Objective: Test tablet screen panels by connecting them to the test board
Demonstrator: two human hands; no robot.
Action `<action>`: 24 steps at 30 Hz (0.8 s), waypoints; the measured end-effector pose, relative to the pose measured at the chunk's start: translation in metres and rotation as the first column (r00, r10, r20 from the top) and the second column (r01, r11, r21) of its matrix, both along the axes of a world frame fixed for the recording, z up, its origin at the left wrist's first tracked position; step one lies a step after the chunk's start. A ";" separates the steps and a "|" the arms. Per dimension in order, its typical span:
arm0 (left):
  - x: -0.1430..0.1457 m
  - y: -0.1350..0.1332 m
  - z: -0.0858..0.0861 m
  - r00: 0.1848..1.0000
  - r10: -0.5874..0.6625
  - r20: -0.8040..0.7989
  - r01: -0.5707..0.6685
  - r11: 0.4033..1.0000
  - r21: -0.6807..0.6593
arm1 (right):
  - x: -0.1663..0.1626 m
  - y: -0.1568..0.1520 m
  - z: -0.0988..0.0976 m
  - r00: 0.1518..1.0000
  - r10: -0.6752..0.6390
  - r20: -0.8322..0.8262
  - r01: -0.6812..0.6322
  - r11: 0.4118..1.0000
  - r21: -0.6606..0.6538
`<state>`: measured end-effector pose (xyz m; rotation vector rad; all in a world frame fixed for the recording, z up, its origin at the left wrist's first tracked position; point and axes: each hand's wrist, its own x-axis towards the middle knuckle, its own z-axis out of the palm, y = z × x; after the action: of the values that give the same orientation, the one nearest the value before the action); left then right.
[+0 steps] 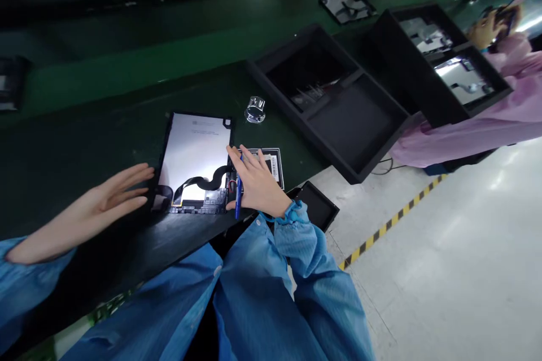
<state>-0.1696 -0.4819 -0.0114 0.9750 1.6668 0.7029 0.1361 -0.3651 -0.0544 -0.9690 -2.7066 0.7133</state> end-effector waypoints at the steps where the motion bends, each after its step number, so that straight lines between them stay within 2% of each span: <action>1: 0.005 0.000 0.000 0.997 0.047 0.058 -0.045 0.998 -0.034 | -0.002 0.002 -0.001 1.000 0.010 0.002 -0.010 1.000 0.000; 6: 0.013 0.026 0.009 0.895 0.367 0.255 -0.331 0.928 -0.173 | -0.005 0.006 -0.008 0.999 0.012 -0.031 -0.013 0.999 -0.033; 9: 0.013 0.048 0.018 0.861 0.395 0.319 -0.318 0.910 -0.267 | -0.006 0.008 -0.011 0.998 0.010 -0.062 -0.015 0.998 -0.068; 11: 0.021 0.059 0.031 0.861 0.374 0.345 -0.296 0.919 -0.259 | -0.007 0.011 -0.006 0.990 0.045 -0.136 -0.065 0.988 -0.143; 13: 0.036 0.067 0.049 0.878 0.298 0.375 -0.257 0.954 -0.156 | -0.006 0.014 0.006 0.956 0.016 -0.294 -0.099 0.958 -0.270; 15: 0.055 0.071 0.065 0.883 0.143 0.446 -0.158 0.987 -0.004 | -0.006 0.013 0.026 0.868 -0.138 -0.478 -0.071 0.916 -0.395; 17: 0.072 0.073 0.072 0.855 -0.056 0.515 -0.002 0.994 0.112 | -0.005 0.009 0.046 0.750 -0.335 -0.570 0.012 0.869 -0.495; 19: 0.082 0.073 0.064 0.824 -0.196 0.532 0.136 0.979 0.150 | -0.003 0.006 0.059 0.673 -0.476 -0.566 0.132 0.830 -0.541; 21: 0.084 0.069 0.042 0.830 -0.234 0.507 0.182 0.972 0.151 | 0.002 0.006 0.060 0.625 -0.568 -0.535 0.264 0.799 -0.540; 22: 0.083 0.067 0.028 0.850 -0.204 0.486 0.145 0.977 0.156 | 0.004 0.007 0.055 0.594 -0.608 -0.527 0.331 0.781 -0.529; 24: 0.077 0.063 -0.002 0.887 -0.059 0.458 -0.031 0.982 0.187 | 0.006 0.010 0.039 0.531 -0.670 -0.519 0.439 0.741 -0.508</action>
<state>-0.0923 -0.4192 -0.0133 0.8646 1.1864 1.0119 0.1425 -0.3552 -0.0158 -1.2499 -1.5138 1.0994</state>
